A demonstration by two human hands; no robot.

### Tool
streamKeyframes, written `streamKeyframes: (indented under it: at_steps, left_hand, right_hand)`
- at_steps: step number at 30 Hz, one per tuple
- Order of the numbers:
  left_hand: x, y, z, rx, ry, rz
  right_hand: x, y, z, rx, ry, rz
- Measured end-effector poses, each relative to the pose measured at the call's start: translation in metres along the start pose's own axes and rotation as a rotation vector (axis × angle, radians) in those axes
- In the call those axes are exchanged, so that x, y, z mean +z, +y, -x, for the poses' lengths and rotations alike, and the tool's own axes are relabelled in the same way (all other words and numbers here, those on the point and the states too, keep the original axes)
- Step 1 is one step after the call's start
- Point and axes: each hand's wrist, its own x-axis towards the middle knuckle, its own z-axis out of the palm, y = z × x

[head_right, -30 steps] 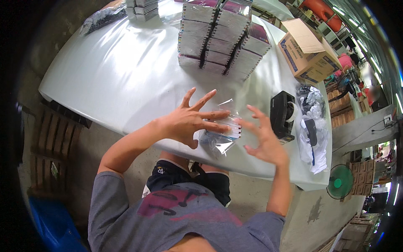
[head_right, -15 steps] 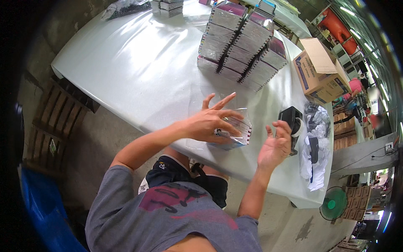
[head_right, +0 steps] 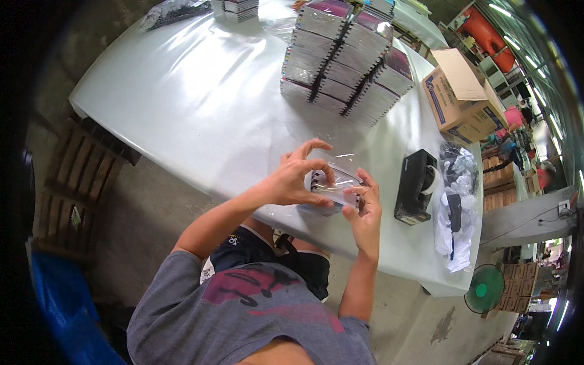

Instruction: The person wraps stacks of spiral-bound notebooks in clear plastic film at a white table. They place the notebooks on the film, fold the film around them, and seal the package with tape from a dispenser. The wrapped stacks are placed on the table.

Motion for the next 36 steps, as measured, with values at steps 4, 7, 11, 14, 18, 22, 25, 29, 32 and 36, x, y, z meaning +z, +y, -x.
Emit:
streamKeyframes:
  at_steps: [4,7,11,14,18,22,25,29,32,36]
  left_hand:
    - [0.019,-0.009,-0.007,0.006,-0.022,0.230]
    - [0.010,-0.005,-0.008,-0.055,-0.020,0.381]
    - [0.003,0.002,-0.001,0.026,-0.064,-0.007]
    - [0.016,-0.006,-0.007,0.086,0.036,0.198]
    - [0.021,-0.002,-0.023,0.067,0.173,0.442]
    - [0.012,0.003,-0.041,0.131,0.104,0.418]
    - [0.014,-0.003,-0.048,0.164,0.211,0.177]
    - [0.007,-0.001,-0.039,0.049,0.181,0.514]
    - [0.006,-0.011,-0.029,0.048,0.073,0.339]
    - [0.009,-0.009,-0.028,-0.157,-0.018,0.323]
  right_hand:
    - [0.006,-0.011,0.000,0.065,0.016,-0.076]
    - [0.008,-0.016,-0.003,0.127,0.087,-0.226]
    - [0.011,-0.025,-0.005,0.118,0.059,-0.225]
    - [0.016,-0.025,-0.006,0.153,0.057,-0.183]
    - [0.011,-0.012,-0.007,0.171,0.066,-0.110]
    - [0.010,-0.015,-0.009,0.206,0.063,-0.121]
    - [0.013,-0.018,-0.015,0.229,0.089,-0.178]
    - [0.013,-0.009,-0.018,0.213,0.139,-0.217]
    - [0.006,0.005,-0.020,0.233,0.207,-0.254]
    - [0.004,0.007,-0.024,0.264,0.218,-0.295]
